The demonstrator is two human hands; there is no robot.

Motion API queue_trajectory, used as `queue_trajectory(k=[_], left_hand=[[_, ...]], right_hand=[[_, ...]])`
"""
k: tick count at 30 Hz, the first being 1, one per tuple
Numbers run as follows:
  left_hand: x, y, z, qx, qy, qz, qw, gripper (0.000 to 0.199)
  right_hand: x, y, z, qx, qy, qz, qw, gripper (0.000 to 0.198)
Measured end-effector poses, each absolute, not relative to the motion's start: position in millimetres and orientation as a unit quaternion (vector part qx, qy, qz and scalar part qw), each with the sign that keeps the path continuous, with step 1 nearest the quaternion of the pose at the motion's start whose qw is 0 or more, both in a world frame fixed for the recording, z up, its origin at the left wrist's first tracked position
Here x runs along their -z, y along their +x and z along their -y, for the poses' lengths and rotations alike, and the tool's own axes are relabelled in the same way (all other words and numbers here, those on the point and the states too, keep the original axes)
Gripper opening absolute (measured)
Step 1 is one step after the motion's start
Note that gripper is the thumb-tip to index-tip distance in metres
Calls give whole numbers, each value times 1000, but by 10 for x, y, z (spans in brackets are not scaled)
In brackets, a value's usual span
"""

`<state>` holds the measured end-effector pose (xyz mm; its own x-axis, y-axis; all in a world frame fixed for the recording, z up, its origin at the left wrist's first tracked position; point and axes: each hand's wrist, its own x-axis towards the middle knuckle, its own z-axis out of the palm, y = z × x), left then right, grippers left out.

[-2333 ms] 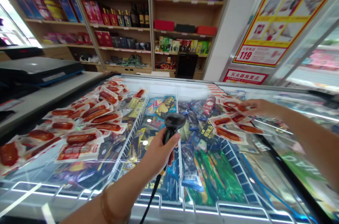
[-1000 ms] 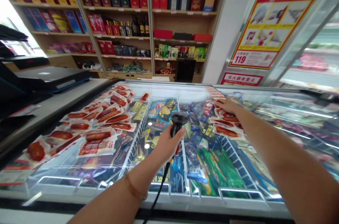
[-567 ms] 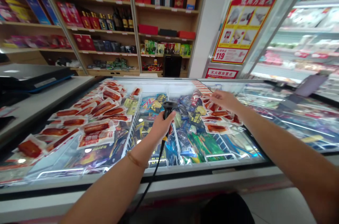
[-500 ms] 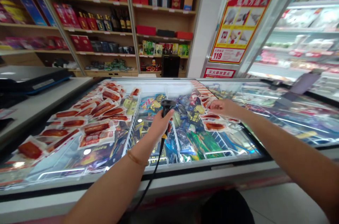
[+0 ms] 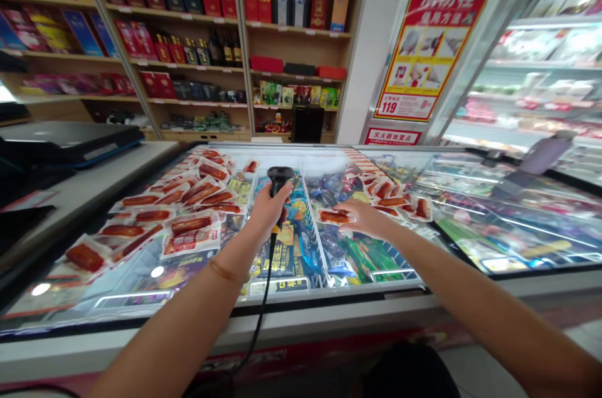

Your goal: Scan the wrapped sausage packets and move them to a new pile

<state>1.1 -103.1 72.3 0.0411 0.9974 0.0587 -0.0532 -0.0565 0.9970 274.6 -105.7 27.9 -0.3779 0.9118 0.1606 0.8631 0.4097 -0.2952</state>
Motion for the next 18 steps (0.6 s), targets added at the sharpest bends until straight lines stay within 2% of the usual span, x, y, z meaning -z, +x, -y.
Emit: queue_trajectory(k=[4,9,13,18], left_hand=[[-546,-111,926,-537,482,-459,518,37],[-436,-175,853,-513,495,-491,500,41],[-406,-153,847,-503,504,-495,498,40],[-406,-160,855,-486,524,-505,484,36]], right_hand=[[-207,2078,378,-41,-532,827,176,37],[-52,1796,-1,-37,-606,768,204,47],[-5,1827,37,-58,-590,782,194,41],[22,1883,32,-75,-552,766,322,34]])
